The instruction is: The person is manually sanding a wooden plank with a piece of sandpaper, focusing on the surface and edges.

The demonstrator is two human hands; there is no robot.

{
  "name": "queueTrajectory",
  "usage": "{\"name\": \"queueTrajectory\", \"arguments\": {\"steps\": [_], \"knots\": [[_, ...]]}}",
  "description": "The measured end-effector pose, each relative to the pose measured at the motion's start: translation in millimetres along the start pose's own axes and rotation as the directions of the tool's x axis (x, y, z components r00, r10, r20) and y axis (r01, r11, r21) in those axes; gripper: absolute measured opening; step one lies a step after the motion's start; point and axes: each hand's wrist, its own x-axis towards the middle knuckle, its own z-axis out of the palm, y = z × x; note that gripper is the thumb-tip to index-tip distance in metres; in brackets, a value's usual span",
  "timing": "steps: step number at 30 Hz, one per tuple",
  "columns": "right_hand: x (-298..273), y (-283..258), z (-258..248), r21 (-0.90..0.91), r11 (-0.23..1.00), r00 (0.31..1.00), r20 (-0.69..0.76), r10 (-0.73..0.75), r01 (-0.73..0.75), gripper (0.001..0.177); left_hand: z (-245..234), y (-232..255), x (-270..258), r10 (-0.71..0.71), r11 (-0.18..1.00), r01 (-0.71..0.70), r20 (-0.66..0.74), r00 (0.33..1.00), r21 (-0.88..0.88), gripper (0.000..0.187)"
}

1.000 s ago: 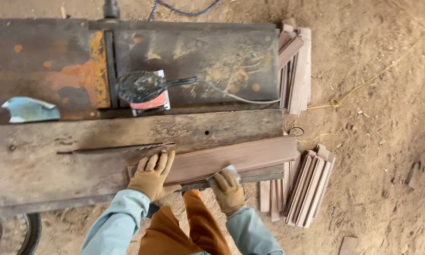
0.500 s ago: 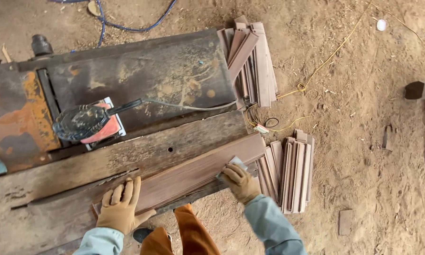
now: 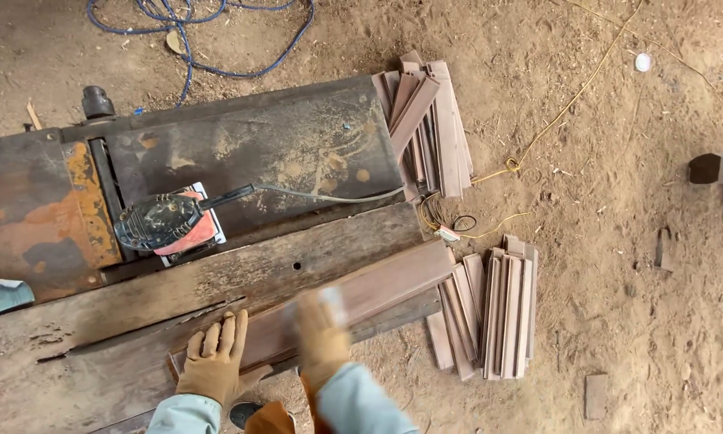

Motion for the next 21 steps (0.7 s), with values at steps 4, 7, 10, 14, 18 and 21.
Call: {"name": "queueTrajectory", "arguments": {"steps": [4,7,10,14,18,21], "knots": [[-6.8,21.8,-12.2,0.653,0.725,0.975,-0.131,-0.178,0.22,0.093,8.9,-5.9,1.9,0.015,0.999,-0.019,-0.106,0.994,-0.038,0.117],[4.0,86.2,78.9,0.493,0.864,0.995,-0.063,-0.08,0.101,0.084,-6.0,-1.5,4.6,-0.001,1.0,0.001,-0.018,1.0,-0.022,0.117],[18.4,108.3,153.8,0.728,0.656,0.873,-0.171,0.458,-0.201,0.064,-8.5,-5.3,6.1,-0.005,0.999,0.002,0.096,0.995,0.036,0.118],[55.9,0.9,149.0,0.997,-0.034,0.773,0.08,0.63,-0.075,0.064,9.6,-4.2,-2.0,0.003,1.0,-0.003,-0.01,1.0,-0.004,0.119],[-21.9,-11.4,24.4,0.845,0.45,0.834,-0.452,0.315,0.288,0.074,6.3,-2.9,0.4,0.012,1.0,-0.011,-0.039,0.999,0.021,0.119],[9.0,63.4,80.5,0.745,0.664,0.997,-0.015,-0.07,0.058,0.089,0.6,-2.6,3.4,-0.006,0.998,0.007,-0.012,1.0,0.06,0.119]]}}
